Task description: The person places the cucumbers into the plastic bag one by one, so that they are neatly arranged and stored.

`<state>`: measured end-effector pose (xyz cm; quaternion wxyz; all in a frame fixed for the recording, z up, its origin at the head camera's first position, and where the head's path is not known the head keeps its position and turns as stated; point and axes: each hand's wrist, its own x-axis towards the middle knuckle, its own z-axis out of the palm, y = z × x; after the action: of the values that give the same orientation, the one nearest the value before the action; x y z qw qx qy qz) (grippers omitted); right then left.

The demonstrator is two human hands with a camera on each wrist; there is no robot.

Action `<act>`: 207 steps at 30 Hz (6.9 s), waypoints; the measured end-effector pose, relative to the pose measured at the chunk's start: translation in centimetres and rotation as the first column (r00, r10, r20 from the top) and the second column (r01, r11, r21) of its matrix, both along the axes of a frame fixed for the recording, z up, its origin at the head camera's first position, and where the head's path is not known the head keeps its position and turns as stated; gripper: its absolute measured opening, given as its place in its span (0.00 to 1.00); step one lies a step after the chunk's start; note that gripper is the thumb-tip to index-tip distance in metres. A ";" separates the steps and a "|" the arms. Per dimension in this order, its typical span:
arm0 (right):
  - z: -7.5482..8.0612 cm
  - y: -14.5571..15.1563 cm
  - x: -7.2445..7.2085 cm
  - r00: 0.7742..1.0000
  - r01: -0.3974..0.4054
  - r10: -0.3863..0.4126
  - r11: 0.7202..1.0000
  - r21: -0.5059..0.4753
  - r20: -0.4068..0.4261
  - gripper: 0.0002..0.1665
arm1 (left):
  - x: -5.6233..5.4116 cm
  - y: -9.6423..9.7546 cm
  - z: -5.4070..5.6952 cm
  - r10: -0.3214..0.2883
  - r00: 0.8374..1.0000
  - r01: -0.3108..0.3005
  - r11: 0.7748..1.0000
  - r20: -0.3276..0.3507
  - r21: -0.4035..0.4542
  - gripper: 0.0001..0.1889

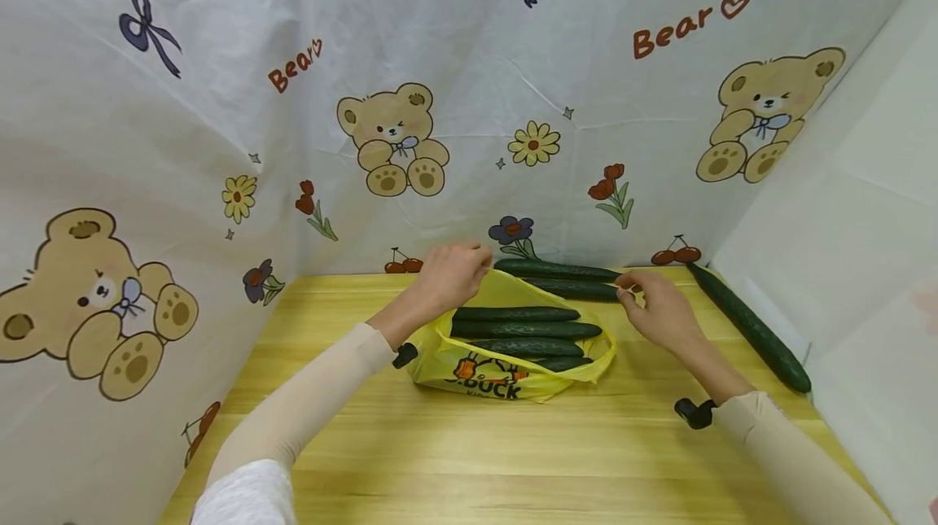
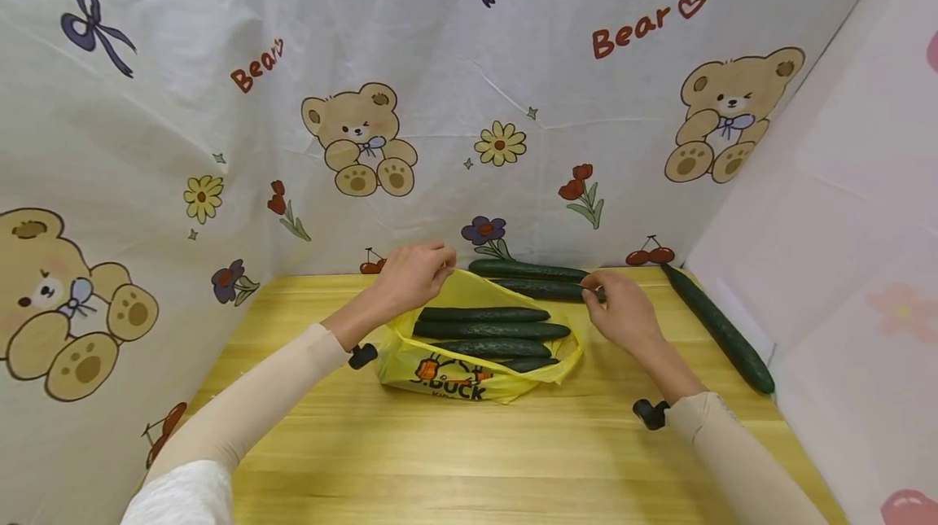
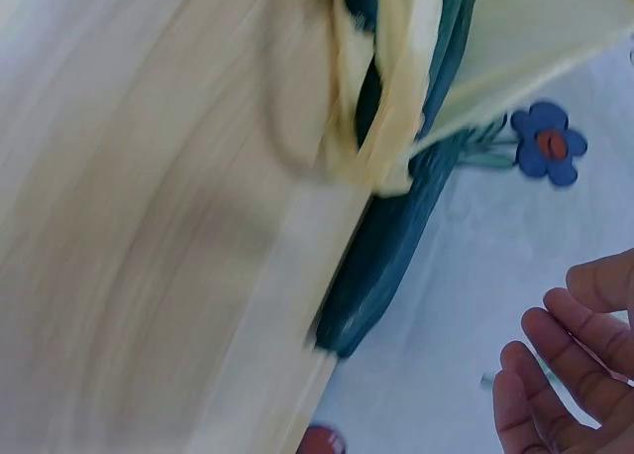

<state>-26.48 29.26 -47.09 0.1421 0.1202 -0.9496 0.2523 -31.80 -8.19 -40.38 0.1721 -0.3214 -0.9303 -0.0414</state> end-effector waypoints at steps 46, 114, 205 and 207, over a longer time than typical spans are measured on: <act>-9.8 20.9 4.3 0.921 0.344 -0.337 0.939 0.000 0.196 0.39 | -0.5 -1.7 0.0 -0.004 0.994 -0.007 0.994 0.106 0.112 0.04; -2.9 11.9 5.6 0.951 -0.269 0.302 0.912 -0.309 0.061 0.28 | -0.3 -1.7 -0.3 -0.007 1.000 0.006 0.996 0.018 0.093 0.04; -3.7 -1.1 -4.5 0.961 -0.124 0.181 0.958 -0.258 0.211 0.21 | 0.7 -1.1 0.6 -0.009 0.996 -0.001 0.994 0.091 0.109 0.04; -4.2 0.0 -5.0 0.967 -0.099 0.151 0.965 -0.242 0.206 0.22 | 0.7 -1.1 0.5 -0.011 0.996 0.000 0.993 0.089 0.118 0.04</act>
<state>-31.44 29.27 -51.26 0.0313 0.1341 -0.9144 0.3806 -31.12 -9.31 -39.91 0.1490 -0.3111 -0.9320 -0.1110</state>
